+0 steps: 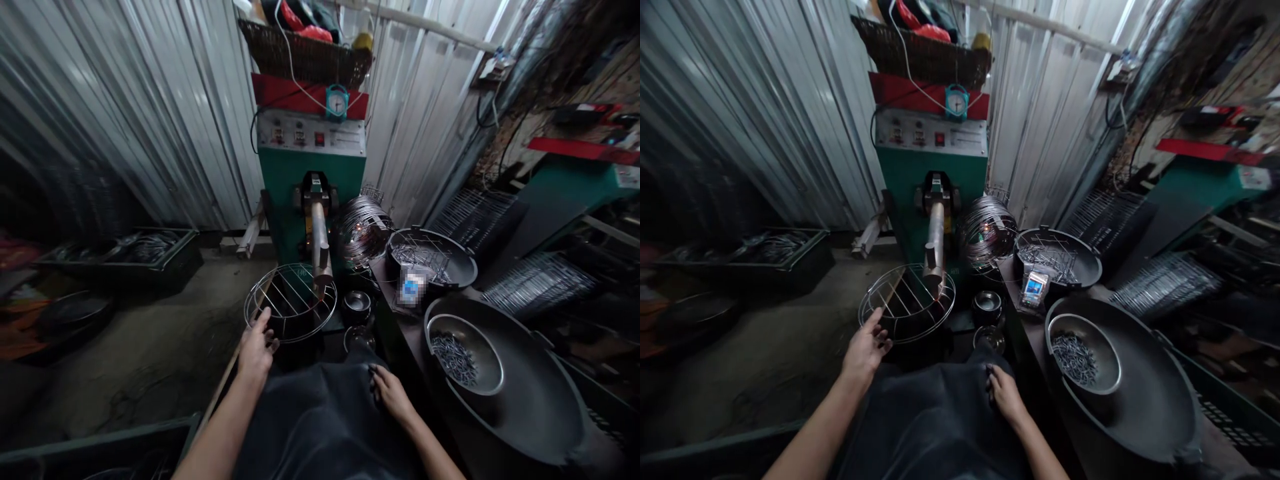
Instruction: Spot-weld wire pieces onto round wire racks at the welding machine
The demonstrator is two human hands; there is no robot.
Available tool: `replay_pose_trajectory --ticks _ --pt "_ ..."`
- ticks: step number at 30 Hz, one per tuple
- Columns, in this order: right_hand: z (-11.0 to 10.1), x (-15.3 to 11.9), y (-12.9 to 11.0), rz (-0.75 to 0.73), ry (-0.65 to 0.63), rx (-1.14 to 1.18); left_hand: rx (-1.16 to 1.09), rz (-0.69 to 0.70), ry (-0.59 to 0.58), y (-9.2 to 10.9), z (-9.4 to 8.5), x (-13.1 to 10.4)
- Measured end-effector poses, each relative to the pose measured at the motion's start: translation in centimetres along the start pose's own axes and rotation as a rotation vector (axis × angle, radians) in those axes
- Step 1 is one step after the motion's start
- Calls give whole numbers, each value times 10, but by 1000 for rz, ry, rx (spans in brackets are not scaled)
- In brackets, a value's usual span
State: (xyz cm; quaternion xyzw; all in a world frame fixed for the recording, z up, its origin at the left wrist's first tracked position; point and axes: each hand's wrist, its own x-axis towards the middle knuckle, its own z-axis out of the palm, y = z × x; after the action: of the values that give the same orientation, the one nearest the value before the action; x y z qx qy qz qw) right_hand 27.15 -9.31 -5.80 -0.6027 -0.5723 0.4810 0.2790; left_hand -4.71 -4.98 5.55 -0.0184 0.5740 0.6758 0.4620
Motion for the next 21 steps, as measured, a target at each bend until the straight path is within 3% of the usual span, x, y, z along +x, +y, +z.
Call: replay_pose_trajectory --ticks 5,9,12,16,21 --pt "0 6 -1 32 -61 -40 274 -168 -44 43 -4 31" --pt "15 4 -8 -114 73 -270 418 -184 -148 64 13 49" --pt "24 -4 -6 -159 160 -421 421 -211 -190 66 16 49" --pt "15 -6 -8 -165 82 -298 338 -205 -240 57 -1 41" --pt "-3 0 -19 120 -90 27 254 -219 -230 41 -21 30"
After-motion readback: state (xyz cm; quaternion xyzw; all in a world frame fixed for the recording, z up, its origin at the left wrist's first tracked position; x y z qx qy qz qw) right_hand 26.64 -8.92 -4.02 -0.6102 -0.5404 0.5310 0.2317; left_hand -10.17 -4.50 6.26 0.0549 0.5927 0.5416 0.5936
